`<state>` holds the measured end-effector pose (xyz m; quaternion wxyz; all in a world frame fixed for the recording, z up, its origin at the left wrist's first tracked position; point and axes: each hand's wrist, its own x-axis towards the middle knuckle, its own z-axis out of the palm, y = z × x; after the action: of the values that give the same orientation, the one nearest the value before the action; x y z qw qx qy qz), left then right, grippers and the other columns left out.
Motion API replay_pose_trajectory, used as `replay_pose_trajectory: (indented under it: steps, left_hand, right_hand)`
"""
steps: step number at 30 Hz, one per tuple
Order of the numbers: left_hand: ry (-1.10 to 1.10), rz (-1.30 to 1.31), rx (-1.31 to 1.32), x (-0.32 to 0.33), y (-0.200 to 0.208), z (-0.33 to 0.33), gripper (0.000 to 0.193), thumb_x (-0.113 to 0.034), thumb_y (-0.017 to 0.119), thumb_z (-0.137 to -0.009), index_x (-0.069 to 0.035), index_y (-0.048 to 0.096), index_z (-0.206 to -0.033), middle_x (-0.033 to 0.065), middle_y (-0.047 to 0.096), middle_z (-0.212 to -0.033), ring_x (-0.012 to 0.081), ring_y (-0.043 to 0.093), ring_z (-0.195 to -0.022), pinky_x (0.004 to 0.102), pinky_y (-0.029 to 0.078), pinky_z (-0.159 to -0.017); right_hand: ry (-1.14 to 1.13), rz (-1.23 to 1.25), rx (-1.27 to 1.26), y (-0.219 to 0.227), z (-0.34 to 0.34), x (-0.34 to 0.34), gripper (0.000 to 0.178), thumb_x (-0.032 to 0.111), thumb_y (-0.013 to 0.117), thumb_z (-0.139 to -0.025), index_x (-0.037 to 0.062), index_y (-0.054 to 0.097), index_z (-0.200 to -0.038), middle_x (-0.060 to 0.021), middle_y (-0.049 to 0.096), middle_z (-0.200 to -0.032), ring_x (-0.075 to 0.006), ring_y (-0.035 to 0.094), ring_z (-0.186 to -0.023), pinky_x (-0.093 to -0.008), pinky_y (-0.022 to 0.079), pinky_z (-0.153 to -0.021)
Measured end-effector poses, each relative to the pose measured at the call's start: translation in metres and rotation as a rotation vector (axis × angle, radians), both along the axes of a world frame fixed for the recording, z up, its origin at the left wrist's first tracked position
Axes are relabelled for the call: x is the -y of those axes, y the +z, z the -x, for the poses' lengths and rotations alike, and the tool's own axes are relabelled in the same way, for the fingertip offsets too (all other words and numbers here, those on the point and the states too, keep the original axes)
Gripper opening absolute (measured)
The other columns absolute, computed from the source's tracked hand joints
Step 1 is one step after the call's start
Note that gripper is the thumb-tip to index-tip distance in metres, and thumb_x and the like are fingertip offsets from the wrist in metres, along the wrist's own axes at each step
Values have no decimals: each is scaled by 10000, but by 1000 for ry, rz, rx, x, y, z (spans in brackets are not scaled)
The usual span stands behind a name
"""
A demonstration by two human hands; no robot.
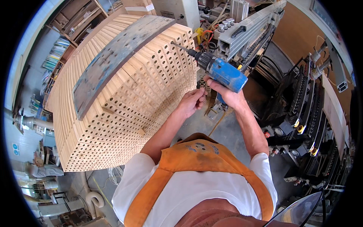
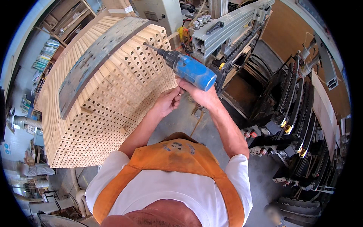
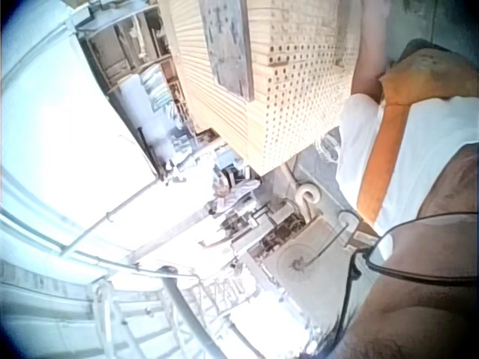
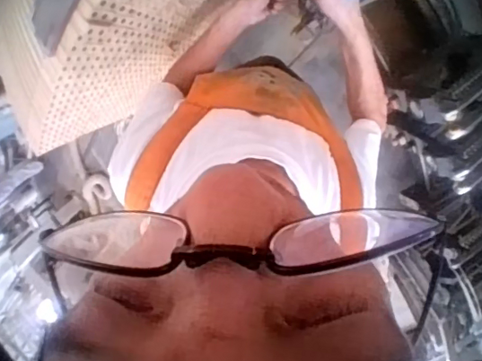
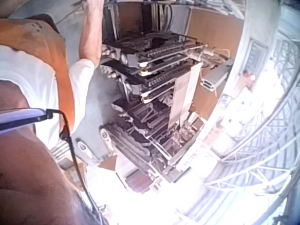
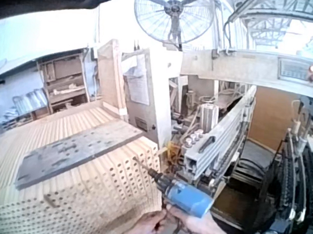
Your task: The person uses a blue pneumatic drill to create holes in a large, curved wooden panel. They hold the panel steady with their left hand while operating the drill with their right hand, systematically moving to different pre-marked spots on the wood.
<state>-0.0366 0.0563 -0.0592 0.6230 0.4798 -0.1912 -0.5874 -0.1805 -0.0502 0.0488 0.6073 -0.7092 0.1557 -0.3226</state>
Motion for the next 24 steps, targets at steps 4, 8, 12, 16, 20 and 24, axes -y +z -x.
replay_pose_trajectory:
  steps: [4,8,12,16,20,24]
  left_hand:
    - [-2,97,-127,-12,2,-6,287,-288,509,-982,-35,587,-1093,-14,586,-814,91,549,-661,222,453,-573]
    - [95,148,-71,-20,14,-13,232,-184,505,-975,-25,579,-1126,13,613,-872,115,586,-715,231,498,-631]
    - [281,302,-170,-30,17,-37,223,-181,507,-977,-29,584,-1121,19,619,-881,115,602,-734,237,508,-635]
    - [276,447,-292,-53,23,-44,246,-227,519,-978,-27,592,-1100,13,618,-856,102,602,-699,236,504,-611]
    - [219,274,-135,-63,19,-26,268,-275,520,-978,-34,598,-1066,-3,599,-794,95,578,-630,233,490,-571]
    - [359,96,0,-68,4,-16,272,-284,520,-977,-38,599,-1060,-3,596,-784,99,576,-627,238,487,-559]
  right_hand:
    - [39,-99,92,-4,-1,1,237,89,693,-829,35,660,-1057,-65,692,-927,-124,631,-848,-280,501,-764]
    - [-16,7,-7,-4,8,-3,243,66,682,-837,33,653,-1076,-47,687,-982,-132,619,-914,-298,490,-820]
    - [-18,136,-10,-32,31,-7,299,120,706,-826,38,641,-1106,-43,676,-984,-121,599,-826,-285,486,-746]
    - [218,-304,-2,-72,69,-15,312,148,726,-811,54,637,-1095,-63,672,-998,-148,613,-861,-290,498,-730]
    - [271,-507,-57,-102,85,-23,344,159,722,-804,40,617,-1110,-84,670,-1002,-147,613,-865,-290,509,-700]
    - [270,-615,-74,-123,92,-29,372,178,721,-791,40,610,-1119,-100,668,-988,-172,625,-888,-283,516,-695]
